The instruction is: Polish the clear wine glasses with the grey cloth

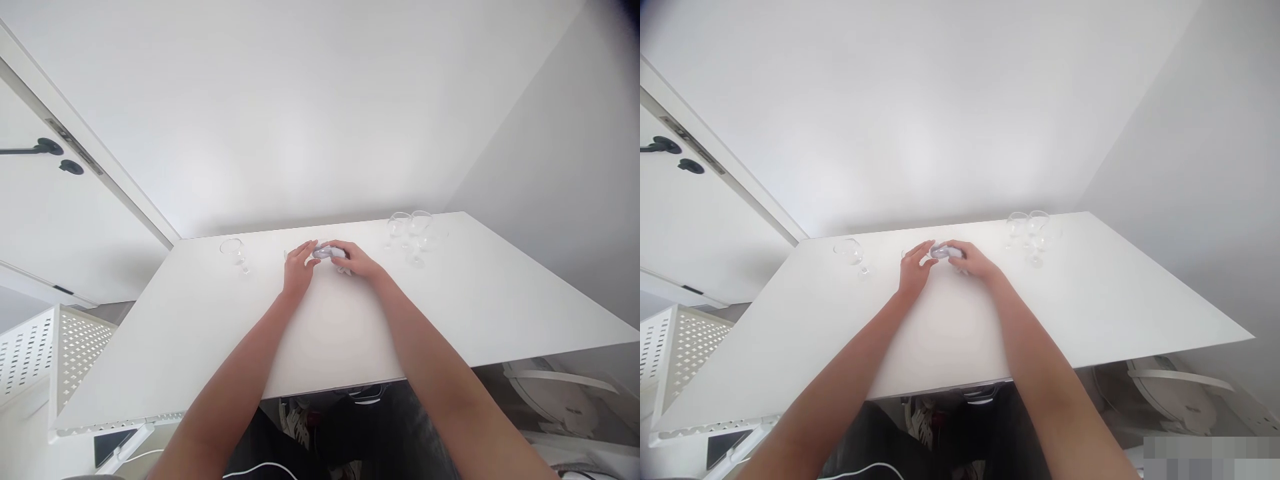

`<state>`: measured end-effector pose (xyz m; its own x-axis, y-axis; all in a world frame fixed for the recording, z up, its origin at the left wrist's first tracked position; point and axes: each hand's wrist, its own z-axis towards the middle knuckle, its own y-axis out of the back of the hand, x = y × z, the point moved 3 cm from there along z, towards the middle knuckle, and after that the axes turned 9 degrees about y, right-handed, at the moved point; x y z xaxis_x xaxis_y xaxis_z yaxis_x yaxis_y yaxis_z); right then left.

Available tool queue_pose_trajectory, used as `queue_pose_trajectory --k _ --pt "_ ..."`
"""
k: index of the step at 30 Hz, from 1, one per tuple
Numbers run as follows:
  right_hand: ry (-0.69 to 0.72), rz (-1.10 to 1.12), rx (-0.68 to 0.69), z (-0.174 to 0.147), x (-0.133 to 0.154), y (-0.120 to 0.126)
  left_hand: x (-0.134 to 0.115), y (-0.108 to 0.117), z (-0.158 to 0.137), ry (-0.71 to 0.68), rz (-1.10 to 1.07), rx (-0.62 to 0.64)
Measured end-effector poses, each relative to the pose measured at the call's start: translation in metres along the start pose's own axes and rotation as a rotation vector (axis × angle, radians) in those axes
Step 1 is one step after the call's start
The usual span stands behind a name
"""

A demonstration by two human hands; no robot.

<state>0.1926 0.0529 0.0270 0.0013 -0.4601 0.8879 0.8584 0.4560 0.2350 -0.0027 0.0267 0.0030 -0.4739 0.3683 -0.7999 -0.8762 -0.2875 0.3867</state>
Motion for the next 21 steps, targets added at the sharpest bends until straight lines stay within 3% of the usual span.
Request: queue_pose_trajectory --k 6,12,14,18,21 --pt "-0.151 0.183 0.022 -0.002 -0.005 0.000 -0.003 -0.004 -0.002 -0.057 0.060 0.074" --pt "-0.036 0.079 -0.035 0.000 -0.006 -0.005 -0.008 -0.005 -0.002 -0.031 0.067 0.111" --pt "-0.006 0.065 -0.101 0.001 -0.008 -0.005 -0.012 -0.003 -0.002 -0.074 0.090 0.075" --pt "-0.012 0.184 -0.284 0.002 -0.011 0.001 -0.017 0.006 -0.001 -0.093 0.159 -0.119" --pt "-0.041 0.291 -0.301 0.002 -0.013 0.002 -0.015 0.007 -0.001 -0.009 0.122 -0.099"
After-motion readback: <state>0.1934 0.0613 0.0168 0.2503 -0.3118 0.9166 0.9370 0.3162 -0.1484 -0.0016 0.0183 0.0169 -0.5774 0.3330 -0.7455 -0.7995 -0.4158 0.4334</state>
